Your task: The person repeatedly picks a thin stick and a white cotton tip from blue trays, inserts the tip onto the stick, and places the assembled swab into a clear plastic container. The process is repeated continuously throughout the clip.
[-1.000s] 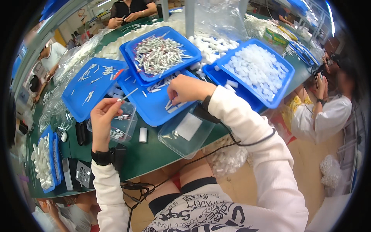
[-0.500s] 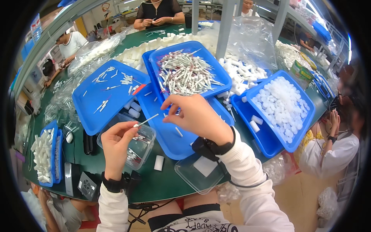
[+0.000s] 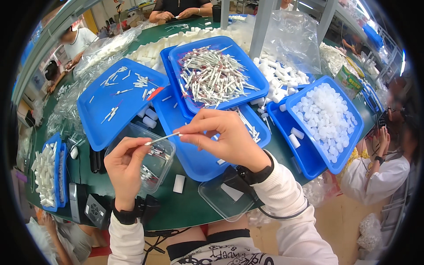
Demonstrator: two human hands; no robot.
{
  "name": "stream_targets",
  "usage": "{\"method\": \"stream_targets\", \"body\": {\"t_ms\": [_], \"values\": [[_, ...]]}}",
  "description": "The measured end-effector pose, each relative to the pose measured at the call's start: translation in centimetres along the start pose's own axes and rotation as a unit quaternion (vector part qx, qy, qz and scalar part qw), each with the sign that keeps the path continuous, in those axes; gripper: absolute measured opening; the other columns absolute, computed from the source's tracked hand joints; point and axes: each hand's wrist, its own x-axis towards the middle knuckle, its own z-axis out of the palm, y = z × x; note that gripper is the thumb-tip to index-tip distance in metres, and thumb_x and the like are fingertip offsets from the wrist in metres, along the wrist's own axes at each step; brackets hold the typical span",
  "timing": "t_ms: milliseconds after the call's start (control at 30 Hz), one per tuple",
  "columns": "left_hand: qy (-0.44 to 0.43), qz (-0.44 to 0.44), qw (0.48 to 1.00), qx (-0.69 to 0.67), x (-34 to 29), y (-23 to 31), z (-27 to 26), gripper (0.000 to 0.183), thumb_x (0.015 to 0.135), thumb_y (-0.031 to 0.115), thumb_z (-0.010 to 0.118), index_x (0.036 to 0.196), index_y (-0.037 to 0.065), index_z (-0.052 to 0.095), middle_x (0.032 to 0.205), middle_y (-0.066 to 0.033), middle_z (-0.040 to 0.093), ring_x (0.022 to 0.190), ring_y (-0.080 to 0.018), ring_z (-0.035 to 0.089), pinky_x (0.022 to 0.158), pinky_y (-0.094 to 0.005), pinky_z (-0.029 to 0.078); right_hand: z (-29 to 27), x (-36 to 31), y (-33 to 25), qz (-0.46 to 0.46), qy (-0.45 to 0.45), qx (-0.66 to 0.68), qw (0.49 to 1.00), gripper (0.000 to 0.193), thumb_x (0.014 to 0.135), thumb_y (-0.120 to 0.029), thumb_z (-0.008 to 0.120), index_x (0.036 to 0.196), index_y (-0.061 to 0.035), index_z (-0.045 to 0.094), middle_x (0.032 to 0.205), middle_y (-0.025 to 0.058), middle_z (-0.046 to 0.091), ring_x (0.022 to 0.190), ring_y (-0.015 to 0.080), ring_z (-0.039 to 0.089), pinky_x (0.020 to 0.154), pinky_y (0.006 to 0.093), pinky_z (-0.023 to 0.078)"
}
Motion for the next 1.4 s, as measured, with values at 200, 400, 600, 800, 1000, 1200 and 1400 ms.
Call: {"method": "stream_targets", "body": {"t_ms": [200, 400, 600, 800, 1000, 1200, 1400], "values": [[0.003, 0.006, 1.0, 0.008, 0.0, 0.1, -0.1, 0.015, 0.083, -0.01, 0.063, 0.095, -0.004, 0.069, 0.086, -0.0086, 0.065, 0.076, -0.0124, 0.06, 0.068, -0.023, 0.046, 0.8, -0.1, -0.1, 0.037, 0.015, 0.103, 0.994, 0.017, 0.085, -0.002, 0.068, 0.102, -0.0008, 0.072, 0.087, 0.0079, 0.063, 0.072, 0.0131, 0.064, 0.054, 0.0219, 0.054], [0.009, 0.006, 1.0, 0.009, 0.0, 0.1, -0.1, 0.014, 0.083, -0.009, 0.062, 0.094, -0.005, 0.068, 0.086, -0.009, 0.065, 0.078, -0.0131, 0.061, 0.069, -0.0233, 0.047, 1.1, -0.1, -0.6, 0.098, -0.001, 0.211, 0.972, 0.02, 0.089, -0.007, 0.065, 0.107, 0.0017, 0.069, 0.09, 0.0069, 0.061, 0.076, 0.0144, 0.063, 0.057, 0.0265, 0.06], [0.026, 0.066, 0.993, 0.094, 0.0, 0.2, -0.3, 0.016, 0.081, -0.01, 0.062, 0.091, -0.002, 0.07, 0.081, -0.0092, 0.066, 0.072, -0.0155, 0.062, 0.065, -0.0251, 0.048, 1.6, 0.0, -0.3, 0.168, -0.001, 0.268, 0.949, 0.021, 0.088, -0.008, 0.066, 0.107, 0.0009, 0.069, 0.086, 0.008, 0.064, 0.075, 0.0144, 0.063, 0.058, 0.0286, 0.059], [-0.029, 0.13, 0.971, 0.2, 0.1, 0.1, 0.3, 0.016, 0.078, -0.007, 0.066, 0.09, 0.002, 0.071, 0.077, -0.0095, 0.066, 0.067, -0.0188, 0.063, 0.062, -0.0265, 0.048, 2.5, -0.2, 1.4, -0.149, 0.043, -0.209, 0.966, 0.019, 0.077, -0.007, 0.073, 0.096, -0.0035, 0.07, 0.073, 0.0065, 0.063, 0.066, 0.0191, 0.06, 0.056, 0.0291, 0.051], [-0.063, 0.041, 0.989, 0.13, -0.2, 0.3, 0.2, 0.016, 0.078, -0.009, 0.065, 0.091, -0.003, 0.071, 0.079, -0.0097, 0.066, 0.072, -0.0134, 0.062, 0.064, -0.0242, 0.047, 3.1, 0.0, 1.4, -0.282, 0.099, -0.297, 0.907, 0.014, 0.074, -0.01, 0.075, 0.083, -0.0068, 0.064, 0.069, 0.0036, 0.061, 0.059, 0.0197, 0.059, 0.051, 0.0294, 0.048], [-0.073, 0.069, 0.983, 0.151, -0.4, 0.2, 0.5, 0.013, 0.077, -0.005, 0.068, 0.089, 0.001, 0.072, 0.076, -0.0089, 0.067, 0.067, -0.0163, 0.063, 0.06, -0.0262, 0.047, 3.4, -0.5, 1.0, -0.236, 0.061, -0.227, 0.943, 0.016, 0.076, -0.01, 0.074, 0.089, -0.007, 0.064, 0.071, 0.0033, 0.064, 0.062, 0.0203, 0.063, 0.053, 0.0296, 0.049], [-0.064, 0.059, 0.985, 0.148, -0.2, 0.3, 0.9, 0.021, 0.076, 0.001, 0.071, 0.097, 0.001, 0.069, 0.083, -0.0108, 0.068, 0.075, -0.0235, 0.066, 0.065, -0.0314, 0.049, 3.1, -0.5, 0.6, -0.112, 0.006, -0.127, 0.986, 0.023, 0.079, -0.007, 0.073, 0.099, -0.0031, 0.063, 0.078, 0.0055, 0.068, 0.067, 0.0206, 0.066, 0.06, 0.0281, 0.051]]}}
